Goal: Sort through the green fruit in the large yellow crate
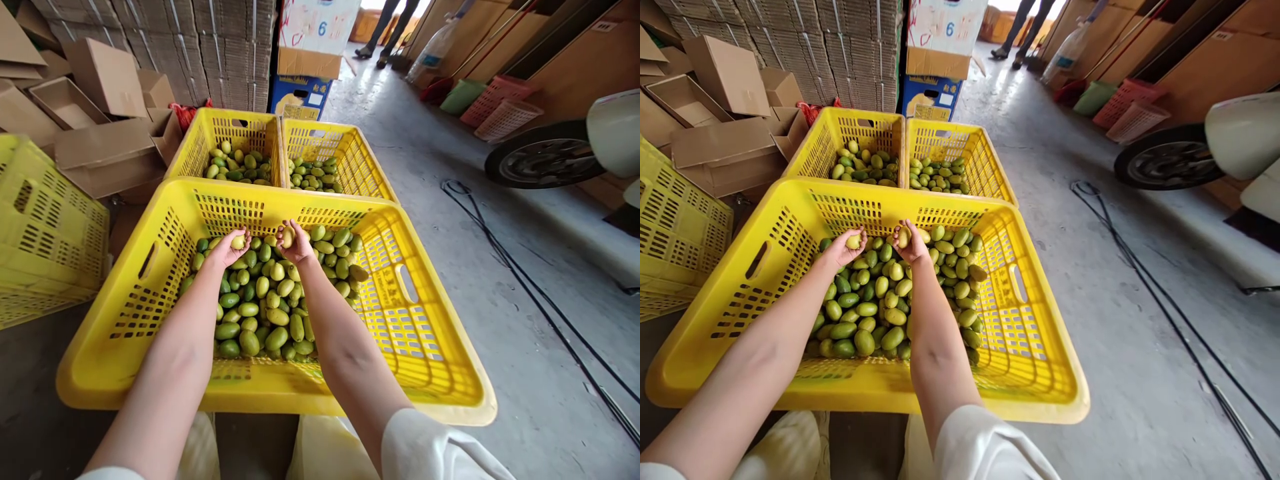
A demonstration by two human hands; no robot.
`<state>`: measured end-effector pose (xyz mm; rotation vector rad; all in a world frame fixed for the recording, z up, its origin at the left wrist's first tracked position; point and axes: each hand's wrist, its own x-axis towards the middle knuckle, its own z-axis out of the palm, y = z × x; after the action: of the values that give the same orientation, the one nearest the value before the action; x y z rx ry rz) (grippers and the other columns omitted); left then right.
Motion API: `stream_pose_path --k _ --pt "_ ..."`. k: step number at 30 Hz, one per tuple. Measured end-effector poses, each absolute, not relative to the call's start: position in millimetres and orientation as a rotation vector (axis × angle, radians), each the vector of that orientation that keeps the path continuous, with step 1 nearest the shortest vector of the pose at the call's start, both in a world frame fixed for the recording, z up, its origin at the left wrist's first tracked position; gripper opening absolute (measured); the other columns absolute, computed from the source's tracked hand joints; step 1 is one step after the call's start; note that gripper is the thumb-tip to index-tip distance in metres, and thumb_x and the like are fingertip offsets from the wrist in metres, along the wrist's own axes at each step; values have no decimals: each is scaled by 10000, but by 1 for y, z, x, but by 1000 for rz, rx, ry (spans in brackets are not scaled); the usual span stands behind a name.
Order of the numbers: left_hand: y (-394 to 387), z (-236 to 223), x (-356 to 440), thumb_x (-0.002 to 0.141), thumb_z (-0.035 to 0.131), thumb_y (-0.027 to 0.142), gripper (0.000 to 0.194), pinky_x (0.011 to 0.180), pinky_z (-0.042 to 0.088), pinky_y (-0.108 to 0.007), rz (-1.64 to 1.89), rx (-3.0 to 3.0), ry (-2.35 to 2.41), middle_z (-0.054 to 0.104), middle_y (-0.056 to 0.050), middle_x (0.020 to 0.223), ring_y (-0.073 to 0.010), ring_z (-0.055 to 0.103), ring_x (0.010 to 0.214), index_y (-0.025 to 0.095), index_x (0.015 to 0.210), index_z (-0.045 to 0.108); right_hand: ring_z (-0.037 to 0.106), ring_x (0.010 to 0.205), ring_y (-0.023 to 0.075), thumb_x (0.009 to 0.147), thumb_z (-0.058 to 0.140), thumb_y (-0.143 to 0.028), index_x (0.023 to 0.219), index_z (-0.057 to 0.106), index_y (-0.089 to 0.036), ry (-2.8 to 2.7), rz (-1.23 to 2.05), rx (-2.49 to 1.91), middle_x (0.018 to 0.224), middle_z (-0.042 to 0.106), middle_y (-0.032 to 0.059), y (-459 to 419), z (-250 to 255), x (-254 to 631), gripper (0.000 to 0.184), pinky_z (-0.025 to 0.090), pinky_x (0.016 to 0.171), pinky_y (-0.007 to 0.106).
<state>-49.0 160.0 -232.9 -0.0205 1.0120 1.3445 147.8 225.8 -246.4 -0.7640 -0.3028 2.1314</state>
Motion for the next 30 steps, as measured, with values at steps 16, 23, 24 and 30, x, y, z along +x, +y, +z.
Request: stream_pose_path --k 16,23,24,30 --pt "161 -220 -44 1034 650 149 169 445 446 -160 1168 124 1024 663 -57 751 -116 608 580 165 873 599 634 622 119 974 710 -158 947 631 -251 -278 2126 -822 752 639 -26 221 -245 147 125 535 437 184" --pt "163 -218 -45 940 720 62 78 562 571 -181 1227 136 1084 672 -24 735 -97 625 588 133 909 708 602 538 83 993 699 -182 979 606 -251 -246 2090 -883 703 616 -68 228 -248 152 117 565 476 178" --pt "164 -217 -45 940 734 83 71 544 555 -177 1224 137 1083 662 -21 722 -98 619 579 134 899 706 603 537 84 990 720 -218 985 599 -257 -256 2096 -883 692 606 -74 229 -250 152 127 575 486 181" --pt "167 -213 -39 1053 531 179 167 679 655 -276 1280 54 967 720 -88 802 -188 739 755 151 984 681 688 699 159 1031 638 -394 1014 593 -244 -267 2153 -840 746 662 -13 230 -249 150 158 672 647 279"
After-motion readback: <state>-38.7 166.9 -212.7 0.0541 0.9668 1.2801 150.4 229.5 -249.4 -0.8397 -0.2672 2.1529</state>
